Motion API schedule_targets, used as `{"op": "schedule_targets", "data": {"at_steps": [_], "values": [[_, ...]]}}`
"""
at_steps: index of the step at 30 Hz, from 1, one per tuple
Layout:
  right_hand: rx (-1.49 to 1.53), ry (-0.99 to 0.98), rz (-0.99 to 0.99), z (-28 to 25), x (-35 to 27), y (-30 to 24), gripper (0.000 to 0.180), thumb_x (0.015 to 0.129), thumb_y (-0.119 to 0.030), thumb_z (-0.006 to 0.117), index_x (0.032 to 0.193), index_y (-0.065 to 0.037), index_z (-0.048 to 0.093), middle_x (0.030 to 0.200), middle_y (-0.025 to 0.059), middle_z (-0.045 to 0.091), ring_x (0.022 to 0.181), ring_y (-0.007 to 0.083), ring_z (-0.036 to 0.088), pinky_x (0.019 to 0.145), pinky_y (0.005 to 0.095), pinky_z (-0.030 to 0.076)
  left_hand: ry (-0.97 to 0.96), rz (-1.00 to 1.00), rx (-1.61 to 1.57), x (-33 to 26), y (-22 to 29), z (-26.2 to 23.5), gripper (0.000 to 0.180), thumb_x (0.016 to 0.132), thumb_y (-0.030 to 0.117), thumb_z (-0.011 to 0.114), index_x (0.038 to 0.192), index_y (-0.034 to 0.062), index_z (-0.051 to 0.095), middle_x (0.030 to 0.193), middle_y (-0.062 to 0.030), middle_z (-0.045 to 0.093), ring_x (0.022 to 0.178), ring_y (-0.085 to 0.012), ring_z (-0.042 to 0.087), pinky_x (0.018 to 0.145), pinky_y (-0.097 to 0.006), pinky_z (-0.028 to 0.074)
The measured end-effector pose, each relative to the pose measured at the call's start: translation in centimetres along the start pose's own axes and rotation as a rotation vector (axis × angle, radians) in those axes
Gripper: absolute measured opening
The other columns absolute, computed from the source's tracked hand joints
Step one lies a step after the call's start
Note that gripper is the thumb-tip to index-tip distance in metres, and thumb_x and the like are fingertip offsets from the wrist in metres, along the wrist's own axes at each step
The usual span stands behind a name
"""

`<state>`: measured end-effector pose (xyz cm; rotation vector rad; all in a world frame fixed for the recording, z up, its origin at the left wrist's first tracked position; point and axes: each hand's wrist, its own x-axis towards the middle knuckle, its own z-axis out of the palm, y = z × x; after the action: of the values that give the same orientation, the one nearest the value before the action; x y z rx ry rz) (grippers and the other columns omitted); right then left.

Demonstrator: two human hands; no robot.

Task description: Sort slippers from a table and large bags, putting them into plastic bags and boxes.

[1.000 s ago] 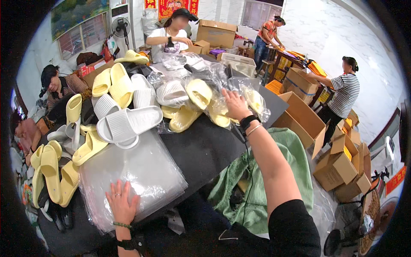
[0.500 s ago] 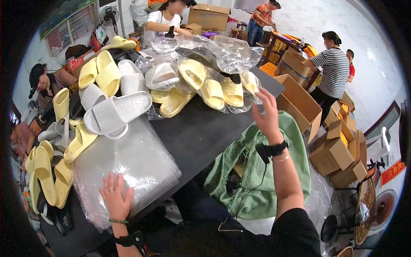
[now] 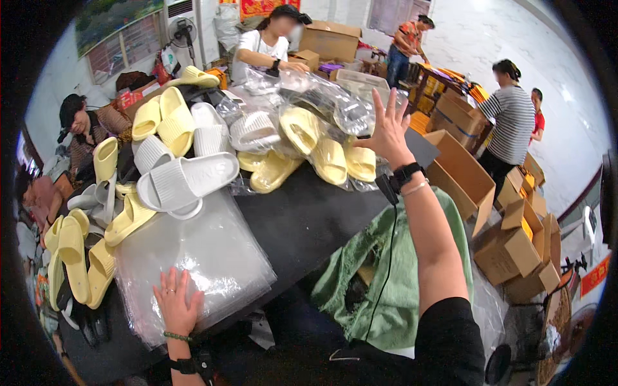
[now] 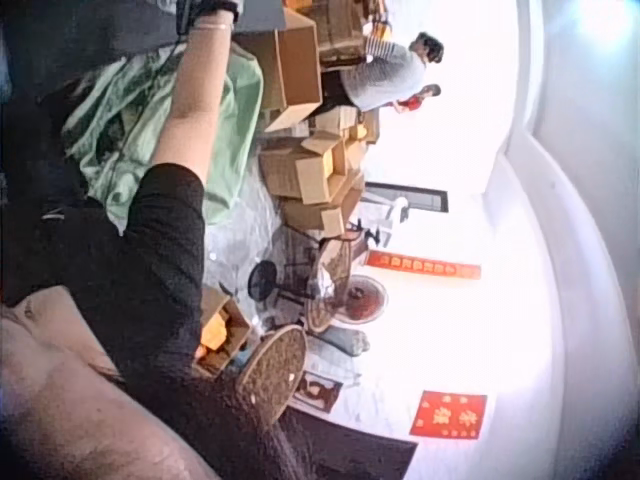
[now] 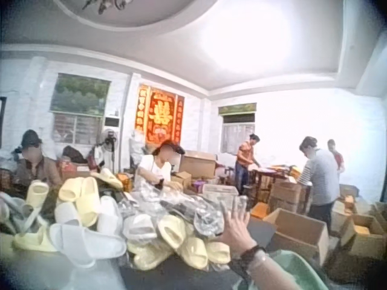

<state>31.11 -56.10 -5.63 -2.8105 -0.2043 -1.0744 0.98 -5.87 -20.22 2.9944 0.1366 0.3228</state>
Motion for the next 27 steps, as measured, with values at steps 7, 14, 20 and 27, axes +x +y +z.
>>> {"op": "schedule_targets", "data": {"at_steps": [7,14,20,27], "values": [[0.168,-0.164,0.225,10.4,2.8,2.9,0.073,0.073,-0.015,0.072,0.14,-0.028,0.044,0.095,0.0196,0.068,0.092,0.0383,0.064,0.077,0.0468,0.051,0.062,-0.008,-0.029,0.0,0.2,0.0,0.059,0.088,0.05,0.058,0.136,0.0155,0.054,0.148,-0.0158,0.04,0.14,-0.0401,0.03,0.114,-0.059,0.012],[0.393,0.311,0.344,7.8,3.4,3.9,0.031,0.084,-0.021,0.067,0.113,-0.009,0.065,0.096,0.0206,0.069,0.094,0.0394,0.065,0.079,0.0438,0.051,0.066,0.002,-0.059,-0.5,0.1,-0.5,0.06,0.088,0.051,0.057,0.136,0.0157,0.053,0.147,-0.0153,0.041,0.138,-0.0409,0.03,0.113,-0.061,0.012],[0.826,0.365,0.181,1.4,3.5,7.8,0.032,0.085,-0.009,0.067,0.114,0.001,0.063,0.114,0.0126,0.065,0.104,0.0219,0.061,0.089,0.0333,0.046,0.121,0.037,-0.072,-0.3,0.2,-0.1,0.057,0.089,0.05,0.057,0.134,0.0153,0.055,0.146,-0.0164,0.042,0.138,-0.042,0.03,0.113,-0.061,0.012],[0.858,0.309,-0.06,-6.6,3.4,-3.2,0.032,0.092,-0.001,0.055,0.124,0.003,0.057,0.123,0.0107,0.06,0.116,0.0226,0.054,0.099,0.0333,0.041,0.199,0.056,-0.058,-1.1,-1.5,-0.1,0.054,0.088,0.048,0.058,0.129,0.0114,0.059,0.144,-0.0174,0.043,0.14,-0.0415,0.026,0.111,-0.067,0.009]]}}
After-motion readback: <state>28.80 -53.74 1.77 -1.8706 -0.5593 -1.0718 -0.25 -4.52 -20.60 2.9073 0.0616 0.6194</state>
